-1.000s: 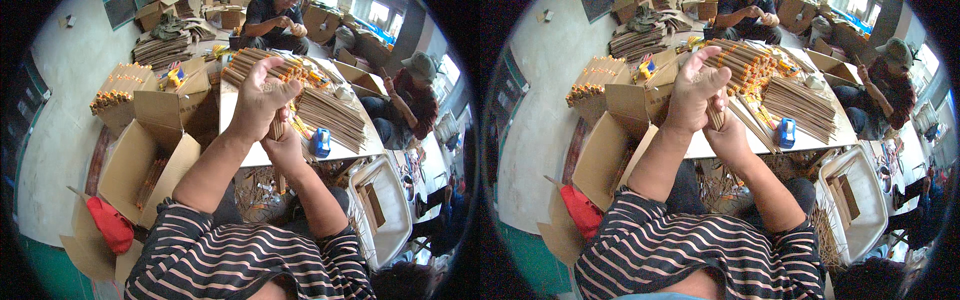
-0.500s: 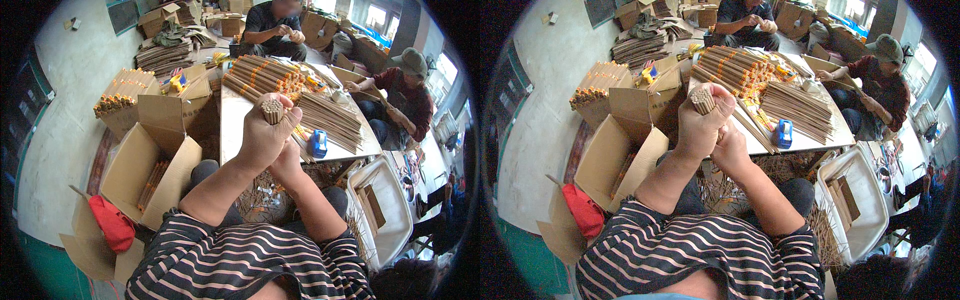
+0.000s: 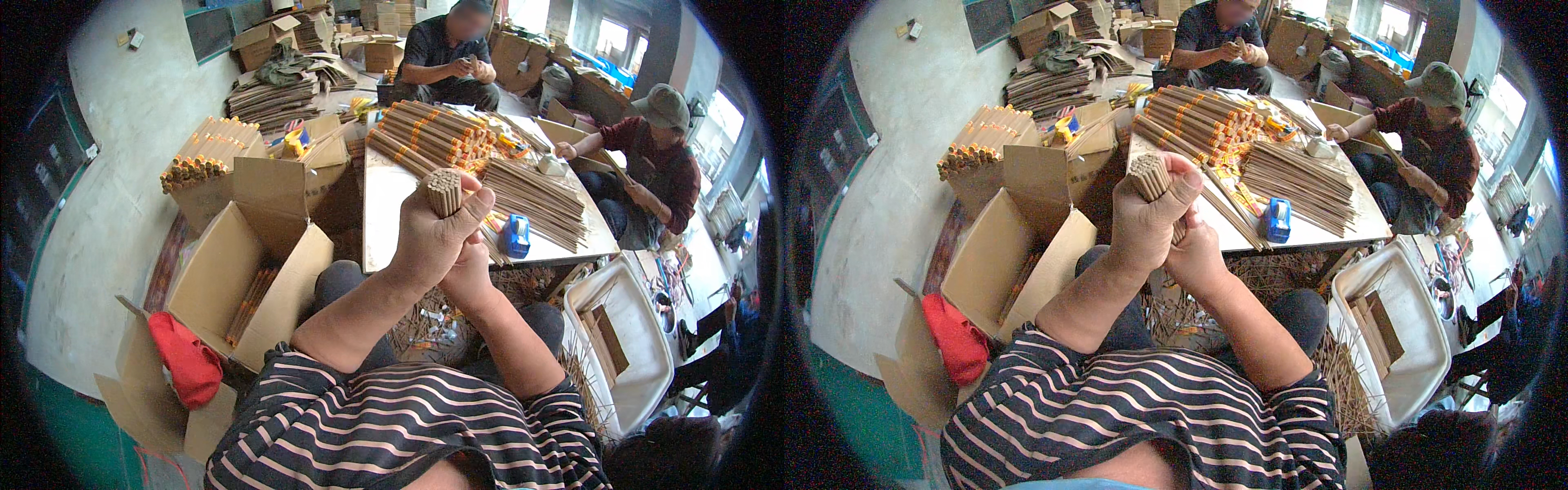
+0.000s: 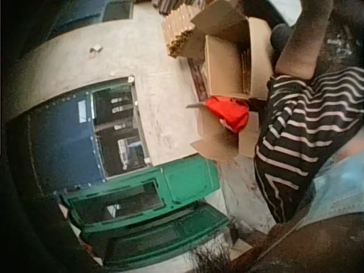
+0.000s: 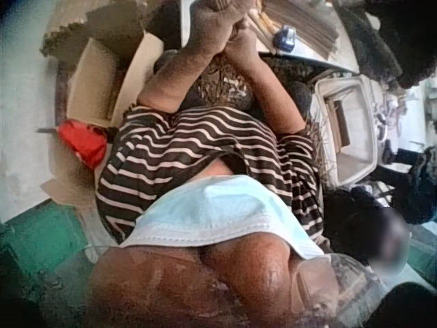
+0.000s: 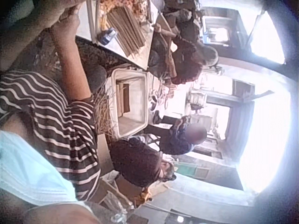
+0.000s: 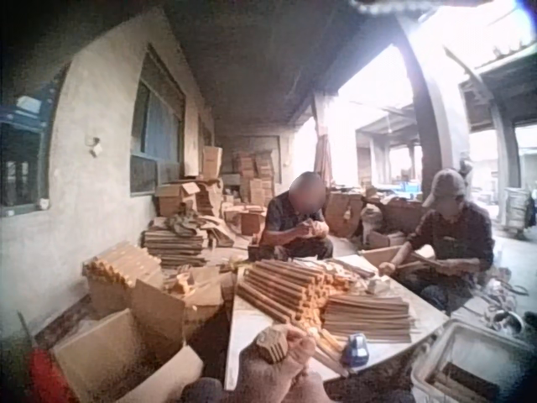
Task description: The person gathers thin wooden sticks, aligns them into bundles, and wraps each bundle with a small paper label. They repeat this process multiple times, placing finished bundles on the table.
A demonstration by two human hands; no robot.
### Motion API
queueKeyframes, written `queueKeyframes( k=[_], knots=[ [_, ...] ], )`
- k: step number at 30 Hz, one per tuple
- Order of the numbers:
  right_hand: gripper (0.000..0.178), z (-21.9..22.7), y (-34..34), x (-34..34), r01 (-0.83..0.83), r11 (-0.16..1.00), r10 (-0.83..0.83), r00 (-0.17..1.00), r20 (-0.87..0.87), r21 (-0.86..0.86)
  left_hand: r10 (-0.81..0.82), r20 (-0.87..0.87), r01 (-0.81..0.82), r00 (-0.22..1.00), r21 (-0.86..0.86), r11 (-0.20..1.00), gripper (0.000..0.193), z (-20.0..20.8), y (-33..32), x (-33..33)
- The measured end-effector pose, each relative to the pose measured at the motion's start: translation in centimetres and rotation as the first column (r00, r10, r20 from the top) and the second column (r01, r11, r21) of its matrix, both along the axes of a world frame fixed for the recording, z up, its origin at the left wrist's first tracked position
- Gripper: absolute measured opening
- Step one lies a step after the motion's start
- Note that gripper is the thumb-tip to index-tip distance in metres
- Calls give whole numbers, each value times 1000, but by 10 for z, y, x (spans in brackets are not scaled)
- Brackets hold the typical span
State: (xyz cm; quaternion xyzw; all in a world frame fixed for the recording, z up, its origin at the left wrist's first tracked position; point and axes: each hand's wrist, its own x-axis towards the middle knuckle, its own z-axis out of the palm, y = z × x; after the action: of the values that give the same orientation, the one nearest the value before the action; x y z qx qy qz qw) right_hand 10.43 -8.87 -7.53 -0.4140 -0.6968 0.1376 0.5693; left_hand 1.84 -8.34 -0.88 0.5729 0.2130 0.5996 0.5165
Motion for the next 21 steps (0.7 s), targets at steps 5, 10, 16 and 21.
queueKeyframes(
  k=[5, 10, 16, 21],
  knots=[
    [37, 2, -11, -2, -87, 996, 87, 996, 21, -11, 174, -154, -125, 973, 283, 951, 18, 12, -18, -3],
    [43, 31, -30, 10, -343, 935, 340, 939, -49, -92, 214, -274, -118, 938, 328, 937, 17, 25, -19, -23],
    [43, 58, -52, 31, -73, 997, 71, 991, -113, -11, 132, -597, 31, 792, 255, 966, 36, -7, -14, -33],
    [21, 33, -46, 25, 105, 993, -112, 982, 154, 52, -16, -745, 194, 667, 152, 969, 30, -34, -19, -22]
  ],
)
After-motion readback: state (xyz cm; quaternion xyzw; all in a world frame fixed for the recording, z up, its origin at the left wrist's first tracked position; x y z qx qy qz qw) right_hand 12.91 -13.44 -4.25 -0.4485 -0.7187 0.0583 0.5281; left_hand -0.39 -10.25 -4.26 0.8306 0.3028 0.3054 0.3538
